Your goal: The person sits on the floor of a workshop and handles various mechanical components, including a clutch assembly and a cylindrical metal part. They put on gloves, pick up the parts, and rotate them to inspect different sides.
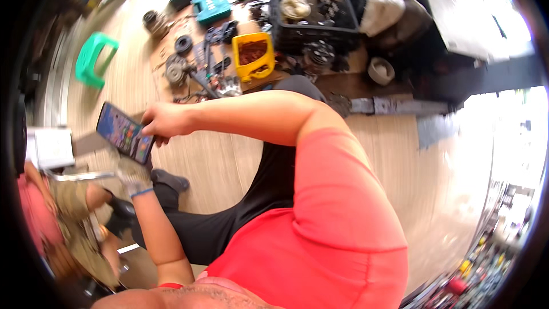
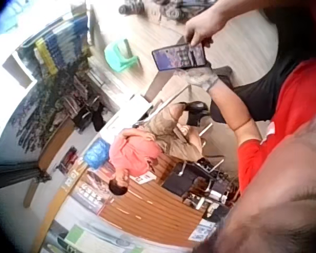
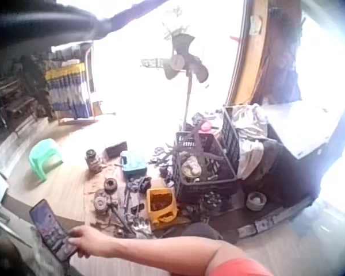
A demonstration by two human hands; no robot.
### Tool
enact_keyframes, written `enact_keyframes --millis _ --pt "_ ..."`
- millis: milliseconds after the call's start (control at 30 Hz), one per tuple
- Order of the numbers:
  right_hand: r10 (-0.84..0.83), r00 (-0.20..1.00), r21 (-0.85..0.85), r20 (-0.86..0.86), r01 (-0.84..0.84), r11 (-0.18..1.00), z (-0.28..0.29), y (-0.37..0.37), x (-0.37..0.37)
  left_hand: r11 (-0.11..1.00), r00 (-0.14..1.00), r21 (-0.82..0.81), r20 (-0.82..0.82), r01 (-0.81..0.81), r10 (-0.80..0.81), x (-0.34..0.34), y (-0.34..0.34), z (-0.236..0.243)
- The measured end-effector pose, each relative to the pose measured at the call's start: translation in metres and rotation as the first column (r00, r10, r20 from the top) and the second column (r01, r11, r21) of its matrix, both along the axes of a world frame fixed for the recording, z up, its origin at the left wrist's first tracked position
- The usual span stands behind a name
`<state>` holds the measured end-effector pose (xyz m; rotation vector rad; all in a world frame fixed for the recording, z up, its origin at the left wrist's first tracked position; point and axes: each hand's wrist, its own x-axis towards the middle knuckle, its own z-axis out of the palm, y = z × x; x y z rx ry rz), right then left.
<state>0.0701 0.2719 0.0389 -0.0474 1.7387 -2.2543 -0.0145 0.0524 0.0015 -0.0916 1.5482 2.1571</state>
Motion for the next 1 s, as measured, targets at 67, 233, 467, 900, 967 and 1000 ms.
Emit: enact_keyframes --millis 67,233,467,900,967,1000 --pt "-0.062 0.995 -0.079 0.082 0.068 0.995 0.009 0.002 0.007 0.965 0.988 0.253 0.152 -0.070 0.032 0.004 0.003 0.007" --pt "-0.346 0.905 0.106 -0.247 0.380 0.919 0.070 0.059 0.024 0.502 0.727 0.535 -0.399 0.679 -0.558 -0.026 -0.010 0.042" --pt "-0.730 0.498 0.121 -0.468 0.854 0.506 0.086 0.180 0.157 0.643 0.785 0.461 -0.455 0.611 -0.420 -0.060 -0.069 0.084" --pt "-0.948 -0.132 0.198 0.290 0.977 -0.076 -0.196 0.238 0.440 0.946 0.952 -0.169 -0.088 0.277 -0.294 -0.087 -0.074 0.020" --pt "-0.890 -0.161 0.113 0.426 0.986 -0.125 -0.245 0.220 0.448 0.814 0.921 -0.547 -0.185 0.193 -0.343 -0.075 -0.062 0.010" --pt "-0.881 -0.141 0.097 0.451 0.989 -0.108 -0.265 0.212 0.451 0.678 0.808 -0.713 -0.288 0.177 -0.514 -0.066 -0.063 0.007"
